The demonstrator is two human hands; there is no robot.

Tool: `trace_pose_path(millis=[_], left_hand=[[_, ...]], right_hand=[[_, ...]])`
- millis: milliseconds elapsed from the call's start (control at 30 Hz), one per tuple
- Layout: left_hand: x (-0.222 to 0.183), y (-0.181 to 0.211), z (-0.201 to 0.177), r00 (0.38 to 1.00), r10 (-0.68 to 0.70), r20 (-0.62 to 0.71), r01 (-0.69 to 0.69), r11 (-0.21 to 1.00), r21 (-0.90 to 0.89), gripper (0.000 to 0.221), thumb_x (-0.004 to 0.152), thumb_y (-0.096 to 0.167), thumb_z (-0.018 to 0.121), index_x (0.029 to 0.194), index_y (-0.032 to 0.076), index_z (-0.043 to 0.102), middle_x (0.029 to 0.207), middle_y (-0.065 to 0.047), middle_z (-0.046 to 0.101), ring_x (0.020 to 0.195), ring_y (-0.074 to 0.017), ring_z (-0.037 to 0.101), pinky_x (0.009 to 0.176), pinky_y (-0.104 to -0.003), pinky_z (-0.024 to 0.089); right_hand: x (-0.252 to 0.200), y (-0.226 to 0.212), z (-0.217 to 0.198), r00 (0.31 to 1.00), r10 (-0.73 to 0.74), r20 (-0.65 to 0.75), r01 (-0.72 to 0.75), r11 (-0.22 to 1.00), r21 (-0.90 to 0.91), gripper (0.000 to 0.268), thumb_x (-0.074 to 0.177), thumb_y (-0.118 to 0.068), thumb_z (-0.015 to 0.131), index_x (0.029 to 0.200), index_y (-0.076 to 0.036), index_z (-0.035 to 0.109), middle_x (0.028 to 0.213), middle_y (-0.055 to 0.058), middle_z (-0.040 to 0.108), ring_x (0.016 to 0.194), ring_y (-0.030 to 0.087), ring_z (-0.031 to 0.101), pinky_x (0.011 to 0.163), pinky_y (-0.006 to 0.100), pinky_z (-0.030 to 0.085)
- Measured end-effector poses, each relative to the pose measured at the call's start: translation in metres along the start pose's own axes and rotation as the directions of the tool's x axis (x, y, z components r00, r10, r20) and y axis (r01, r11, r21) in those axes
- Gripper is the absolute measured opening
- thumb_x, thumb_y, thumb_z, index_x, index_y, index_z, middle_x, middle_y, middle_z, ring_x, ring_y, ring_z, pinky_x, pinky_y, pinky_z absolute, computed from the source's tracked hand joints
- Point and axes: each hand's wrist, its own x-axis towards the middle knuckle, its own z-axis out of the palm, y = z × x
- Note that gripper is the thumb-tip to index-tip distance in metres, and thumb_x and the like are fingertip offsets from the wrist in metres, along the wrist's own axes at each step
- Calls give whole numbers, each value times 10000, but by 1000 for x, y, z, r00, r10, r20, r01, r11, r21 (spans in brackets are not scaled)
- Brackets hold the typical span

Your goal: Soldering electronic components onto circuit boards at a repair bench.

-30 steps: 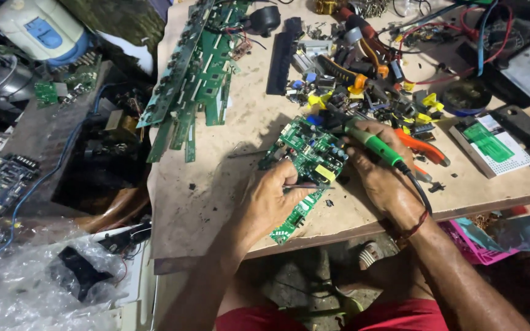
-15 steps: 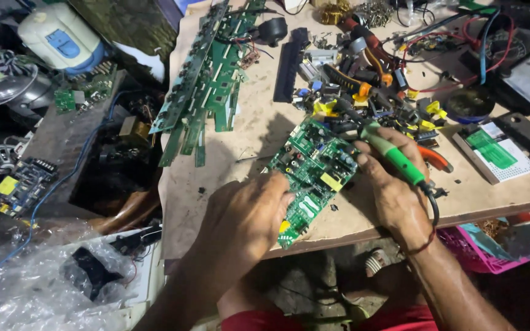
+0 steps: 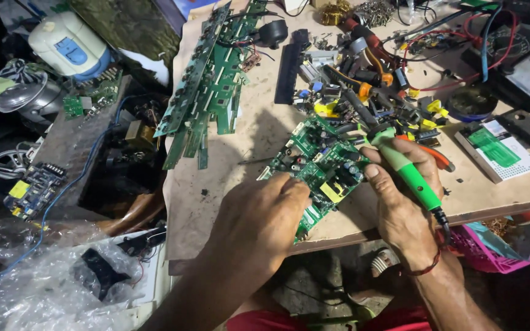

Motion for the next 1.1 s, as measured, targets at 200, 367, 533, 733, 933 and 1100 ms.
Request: trace_pose_path(millis=[200, 367, 533, 733, 933, 1100], left_hand=[[-18, -2, 26, 967, 134, -218, -114, 988, 101, 386, 896, -189, 572, 1251, -56, 648, 1250, -251, 656, 1088, -333, 560, 935, -447, 437], [10, -2, 35, 906, -258, 335, 217, 964, 154, 447, 1014, 69, 419, 1455, 99, 490, 1502, -203, 490, 1221, -446, 557, 1004, -637, 415], [16, 7, 31, 965, -177, 192, 103, 934, 342, 117, 905, 7, 582, 967, 89, 638, 905, -94, 671, 683, -275, 680, 625, -465, 552], [15, 13, 26, 976, -138, 167, 61, 915, 399, 138, 823, 3, 619, 868, 133, 625, 822, -76, 655, 668, -300, 671, 622, -466, 543], [4, 14, 20, 997, 40, -64, -13, 928, 372, 182, 837, -115, 604, 883, 60, 622, 787, -82, 599, 592, -254, 580, 584, -424, 481], [-2, 8, 25, 970, 137, -202, -68, 948, 312, 174, 818, -142, 587, 922, -3, 603, 717, -85, 508, 577, -263, 528, 476, -421, 402]], right_hand=[[4, 4, 0, 992, 123, 40, -128, 982, 137, 477, 932, -61, 668, 1349, -56, 436, 1340, 190, 641, 1222, 253, 693, 1012, 318, 582], [6, 6, 3, 977, 215, 5, -209, 943, 258, 468, 932, 3, 639, 1354, -68, 450, 1341, 197, 646, 1224, 229, 686, 1055, 292, 561], [9, 26, -1, 981, 193, -13, -177, 925, 335, 485, 913, 42, 665, 1346, -74, 480, 1264, 175, 663, 1181, 239, 709, 1043, 294, 575], [6, 30, 4, 975, 222, -5, -198, 877, 437, 549, 847, 13, 726, 1337, -70, 491, 1238, 164, 664, 1142, 239, 709, 1084, 375, 585], [1, 30, 7, 979, 200, -23, -179, 918, 354, 491, 892, 52, 685, 1319, -62, 470, 1234, 188, 673, 1123, 230, 719, 1075, 309, 569], [-2, 22, 10, 992, 125, -4, -122, 970, 211, 428, 951, 22, 643, 1316, -58, 433, 1239, 230, 664, 1191, 303, 711, 1091, 348, 573]])
